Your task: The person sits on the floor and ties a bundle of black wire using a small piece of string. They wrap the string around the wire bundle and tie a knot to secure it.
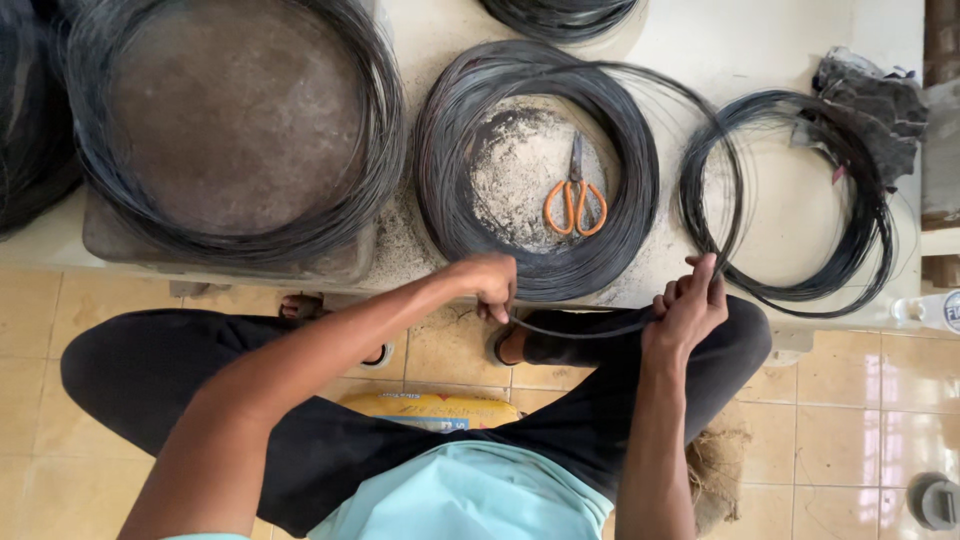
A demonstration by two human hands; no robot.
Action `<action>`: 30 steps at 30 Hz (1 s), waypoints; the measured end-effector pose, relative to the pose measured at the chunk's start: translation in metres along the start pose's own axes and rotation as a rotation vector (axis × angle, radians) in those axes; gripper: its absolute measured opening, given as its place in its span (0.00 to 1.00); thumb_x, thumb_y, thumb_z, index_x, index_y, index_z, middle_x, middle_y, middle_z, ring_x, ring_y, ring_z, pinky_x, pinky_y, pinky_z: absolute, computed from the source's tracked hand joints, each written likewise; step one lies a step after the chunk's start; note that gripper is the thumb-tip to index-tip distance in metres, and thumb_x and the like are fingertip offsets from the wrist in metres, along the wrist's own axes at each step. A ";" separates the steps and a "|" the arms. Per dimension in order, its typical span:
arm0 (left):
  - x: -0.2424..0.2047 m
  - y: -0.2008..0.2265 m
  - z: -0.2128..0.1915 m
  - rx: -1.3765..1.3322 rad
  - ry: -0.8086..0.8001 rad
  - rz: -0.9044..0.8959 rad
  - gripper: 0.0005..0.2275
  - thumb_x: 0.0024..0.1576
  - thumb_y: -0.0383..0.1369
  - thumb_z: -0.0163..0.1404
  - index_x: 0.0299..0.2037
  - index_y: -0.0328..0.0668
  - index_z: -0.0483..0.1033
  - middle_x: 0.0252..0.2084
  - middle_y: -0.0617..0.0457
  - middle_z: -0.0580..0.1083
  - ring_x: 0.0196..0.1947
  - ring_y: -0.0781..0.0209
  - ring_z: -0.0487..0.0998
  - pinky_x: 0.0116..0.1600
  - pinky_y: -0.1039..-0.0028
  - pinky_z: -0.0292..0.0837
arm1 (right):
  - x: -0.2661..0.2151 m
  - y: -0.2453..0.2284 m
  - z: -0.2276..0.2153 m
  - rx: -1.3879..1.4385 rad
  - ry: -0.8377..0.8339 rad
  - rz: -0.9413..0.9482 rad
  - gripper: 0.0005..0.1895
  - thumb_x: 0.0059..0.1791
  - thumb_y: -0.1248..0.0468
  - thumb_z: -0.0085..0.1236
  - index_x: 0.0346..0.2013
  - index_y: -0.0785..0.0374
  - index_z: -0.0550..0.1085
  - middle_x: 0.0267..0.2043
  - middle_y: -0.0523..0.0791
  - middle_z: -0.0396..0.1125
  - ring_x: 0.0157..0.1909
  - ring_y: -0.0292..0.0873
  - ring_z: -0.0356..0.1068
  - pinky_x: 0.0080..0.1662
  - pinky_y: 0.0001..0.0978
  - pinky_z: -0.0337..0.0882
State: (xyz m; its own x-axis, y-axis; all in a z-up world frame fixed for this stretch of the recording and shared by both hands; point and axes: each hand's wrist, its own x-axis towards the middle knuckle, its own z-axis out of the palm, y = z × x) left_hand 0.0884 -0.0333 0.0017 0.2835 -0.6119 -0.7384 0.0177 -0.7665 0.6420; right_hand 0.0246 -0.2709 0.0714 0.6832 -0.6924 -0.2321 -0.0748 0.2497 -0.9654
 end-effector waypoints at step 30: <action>-0.117 -0.016 -0.041 -0.059 1.933 0.413 0.43 0.55 0.55 0.54 0.69 0.33 0.45 0.61 0.37 0.65 0.62 0.43 0.66 0.69 0.55 0.60 | -0.015 -0.084 -0.007 0.033 -0.214 -0.845 0.22 0.61 0.60 0.40 0.26 0.59 0.49 0.19 0.43 0.38 0.16 0.37 0.38 0.19 0.31 0.45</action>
State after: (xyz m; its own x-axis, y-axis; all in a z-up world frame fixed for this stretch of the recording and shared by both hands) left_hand 0.0948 0.0582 0.0863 0.7598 0.3021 0.5757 -0.2965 -0.6271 0.7204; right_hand 0.0152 -0.2862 0.1557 0.6225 -0.5131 0.5909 0.5377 -0.2682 -0.7994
